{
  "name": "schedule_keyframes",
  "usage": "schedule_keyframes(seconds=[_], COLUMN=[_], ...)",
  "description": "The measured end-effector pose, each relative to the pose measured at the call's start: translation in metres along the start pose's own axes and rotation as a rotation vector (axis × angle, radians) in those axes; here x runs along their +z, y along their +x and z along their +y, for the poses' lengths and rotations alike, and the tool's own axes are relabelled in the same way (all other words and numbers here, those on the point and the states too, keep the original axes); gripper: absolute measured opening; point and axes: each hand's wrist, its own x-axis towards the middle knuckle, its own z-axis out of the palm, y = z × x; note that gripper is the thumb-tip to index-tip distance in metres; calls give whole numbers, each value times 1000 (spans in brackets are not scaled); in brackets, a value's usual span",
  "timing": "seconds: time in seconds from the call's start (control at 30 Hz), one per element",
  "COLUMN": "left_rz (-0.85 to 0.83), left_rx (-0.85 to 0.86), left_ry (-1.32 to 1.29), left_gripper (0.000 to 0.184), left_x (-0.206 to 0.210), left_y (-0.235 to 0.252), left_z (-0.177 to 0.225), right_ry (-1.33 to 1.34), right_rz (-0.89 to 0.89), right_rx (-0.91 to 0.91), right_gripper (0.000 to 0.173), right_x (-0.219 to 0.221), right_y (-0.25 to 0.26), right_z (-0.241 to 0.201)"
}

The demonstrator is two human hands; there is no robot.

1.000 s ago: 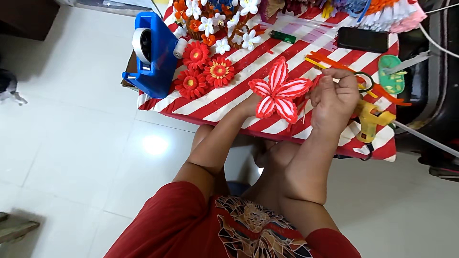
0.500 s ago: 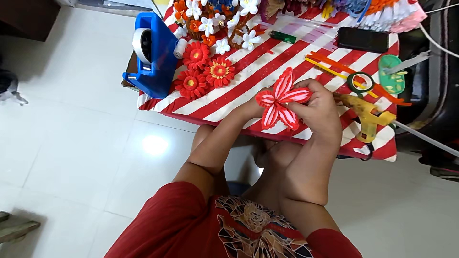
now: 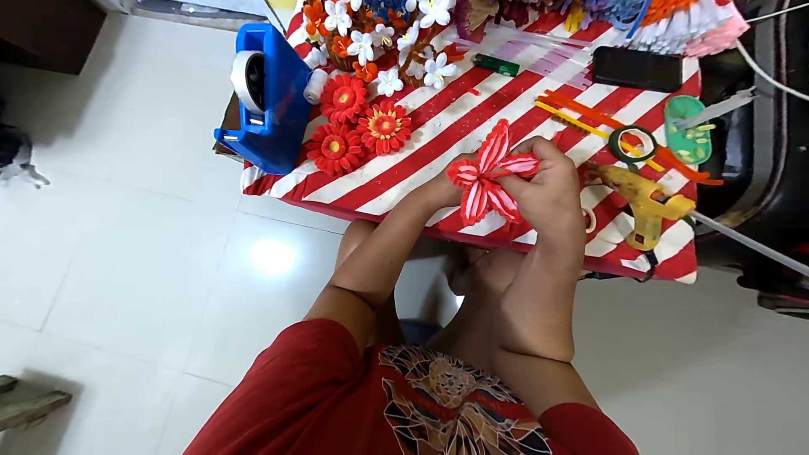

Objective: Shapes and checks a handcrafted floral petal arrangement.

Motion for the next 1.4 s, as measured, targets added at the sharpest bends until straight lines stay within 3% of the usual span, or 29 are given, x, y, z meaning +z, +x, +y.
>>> schedule_keyframes(seconds=[0.1,0.23,0.4,0.53,0.63,0.73,0.9,0.93,1.07,1.2,1.3,1.4], left_rz=[-66,-80,-46,55,20,-13,-19,-49,-116,-76,-129,12], left_rx=[-306,-349,-216,-283,-217,-111,-169,-147,-57,-142,10,170], left_ry=[132,192,186,-241,-133,-141,-370,-394,-283,-223,-71,-45], left_gripper=[31,33,35,22,29,30,22,29,40,38,45,43], left_x=[0,1,1,-1,-4,-5,0,0,1,-2,-2,3], left_y=[-1,0,-2,-7,-6,-7,-6,-5,-1,-2,2,4], left_z=[-6,-9,-19,-18,-27,-29,-35,-47,-62,-30,-58,-58], right_ry=[-12,-25,29,316,409,427,291,273,219,86,27,130], right_rz=[6,7,-15,-126,-120,-93,-90,-84,-41,-6,0,19], right_rx=[12,10,-19,-86,-93,-73,-22,-31,-69,-63,-42,-52], right_gripper=[23,23,22,26,29,28,22,19,9,10,11,12], right_x=[2,3,1,-6,-9,-11,-17,-17,-15,-15,-16,-16], right_y=[2,4,4,0,0,2,-4,-4,-5,-6,-8,-3], right_z=[1,2,6,8,9,12,9,10,13,9,5,8])
